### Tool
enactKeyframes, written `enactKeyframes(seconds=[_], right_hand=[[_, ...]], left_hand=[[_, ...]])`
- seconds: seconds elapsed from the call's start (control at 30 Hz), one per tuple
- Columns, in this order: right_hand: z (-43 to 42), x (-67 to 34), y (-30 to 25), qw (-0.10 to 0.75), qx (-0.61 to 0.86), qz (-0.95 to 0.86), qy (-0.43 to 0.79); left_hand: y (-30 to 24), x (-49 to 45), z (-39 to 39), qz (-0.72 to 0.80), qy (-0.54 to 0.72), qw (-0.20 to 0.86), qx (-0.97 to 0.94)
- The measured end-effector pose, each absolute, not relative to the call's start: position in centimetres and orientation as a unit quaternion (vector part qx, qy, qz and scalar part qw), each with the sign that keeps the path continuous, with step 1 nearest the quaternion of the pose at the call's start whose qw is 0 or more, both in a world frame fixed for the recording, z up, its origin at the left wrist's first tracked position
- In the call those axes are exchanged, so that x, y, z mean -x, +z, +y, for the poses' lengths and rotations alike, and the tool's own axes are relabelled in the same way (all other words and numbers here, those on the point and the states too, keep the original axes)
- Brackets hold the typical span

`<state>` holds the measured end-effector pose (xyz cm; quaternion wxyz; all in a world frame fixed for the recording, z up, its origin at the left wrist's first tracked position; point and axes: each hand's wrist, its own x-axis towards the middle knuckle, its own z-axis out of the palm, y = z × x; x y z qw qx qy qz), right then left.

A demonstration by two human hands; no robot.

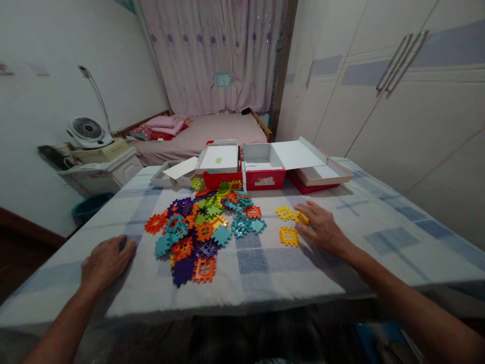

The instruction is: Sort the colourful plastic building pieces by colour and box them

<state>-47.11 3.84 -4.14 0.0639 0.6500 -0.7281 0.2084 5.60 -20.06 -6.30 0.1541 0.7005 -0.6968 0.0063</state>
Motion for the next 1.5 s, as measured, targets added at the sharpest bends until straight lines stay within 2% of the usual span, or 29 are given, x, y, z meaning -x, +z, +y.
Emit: enactKeyframes(seconds=[0.1, 0.2, 0.47, 0.67, 0.83, 1.03, 1.3, 1.5], right_hand=[[3.2, 43.2, -5.5, 0.081, -0.688, -0.703, 0.16], [3.0, 42.2, -6.7, 0.086, -0.689, -0.706, 0.141], [3.2, 46.2, -7.0, 0.183, -0.558, -0.804, 0.099], [-2.2, 41.4, -5.0, 0.084, -0.68, -0.701, 0.197], [-8.8, 35.3, -4.6, 0.047, -0.714, -0.661, 0.225], [-11.9, 34.1, -5.6, 0.024, -0.682, -0.694, 0.23], [-9.0, 38.3, -5.1, 0.03, -0.608, -0.717, 0.341], [-7.0, 42.3, -5.2, -0.055, -0.504, -0.765, 0.397]], left_hand=[[-5.9, -2.8, -20.5, -0.724, -0.076, 0.215, -0.651], [-6.3, 0.0, -20.0, -0.718, -0.079, 0.267, -0.638], [-7.2, 1.2, -18.7, -0.667, -0.091, 0.317, -0.668], [-7.0, 1.4, -18.9, -0.678, -0.083, 0.314, -0.659], [-7.3, 1.1, -19.1, -0.687, -0.078, 0.303, -0.655], [-7.8, 0.6, -19.3, -0.694, -0.078, 0.311, -0.644], [-7.8, 0.9, -19.2, -0.683, -0.088, 0.315, -0.654], [-7.1, 0.9, -19.6, -0.691, -0.088, 0.275, -0.663]])
